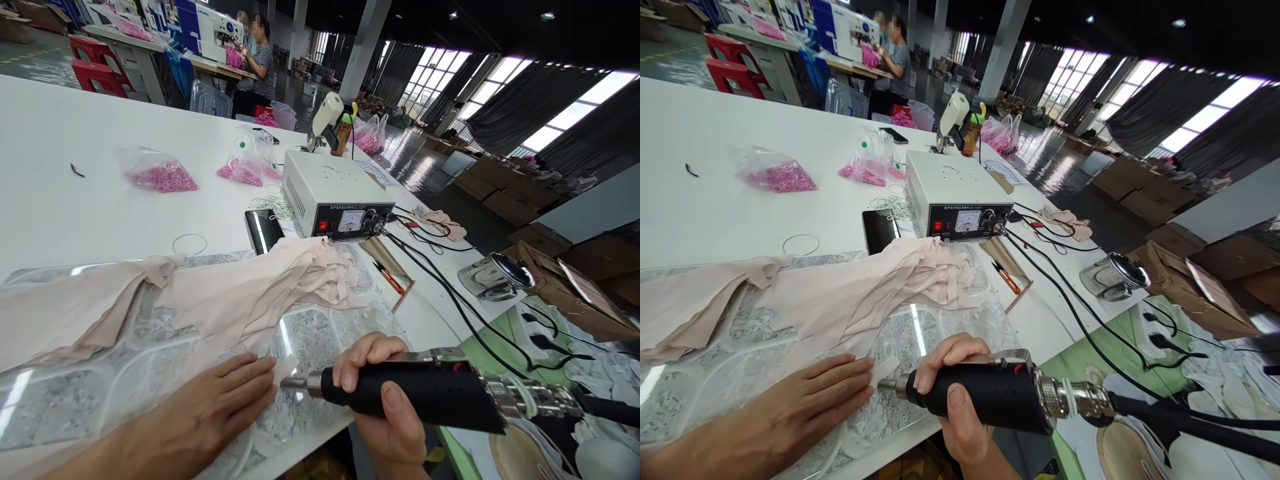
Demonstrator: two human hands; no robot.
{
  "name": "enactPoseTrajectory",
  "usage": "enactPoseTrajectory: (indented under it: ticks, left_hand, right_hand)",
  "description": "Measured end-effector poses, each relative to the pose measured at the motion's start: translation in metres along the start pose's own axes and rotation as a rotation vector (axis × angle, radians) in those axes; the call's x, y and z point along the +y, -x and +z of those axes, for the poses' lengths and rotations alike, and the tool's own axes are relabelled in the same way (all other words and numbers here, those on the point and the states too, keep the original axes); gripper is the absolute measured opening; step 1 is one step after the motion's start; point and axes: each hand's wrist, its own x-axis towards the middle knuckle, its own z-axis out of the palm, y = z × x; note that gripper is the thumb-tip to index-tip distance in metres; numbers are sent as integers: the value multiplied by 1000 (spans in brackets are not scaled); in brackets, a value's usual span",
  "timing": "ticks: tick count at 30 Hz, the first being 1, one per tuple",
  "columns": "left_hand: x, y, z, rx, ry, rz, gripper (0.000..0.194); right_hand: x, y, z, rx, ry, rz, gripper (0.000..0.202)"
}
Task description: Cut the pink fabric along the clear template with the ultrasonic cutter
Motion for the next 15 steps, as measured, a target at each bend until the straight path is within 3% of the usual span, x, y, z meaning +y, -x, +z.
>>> enactPoseTrajectory:
  ticks: [15]
  left_hand:
    - [0,3,-1,-30,43,-29,62]
  right_hand:
    - [1,4,-2,-61,46,5,12]
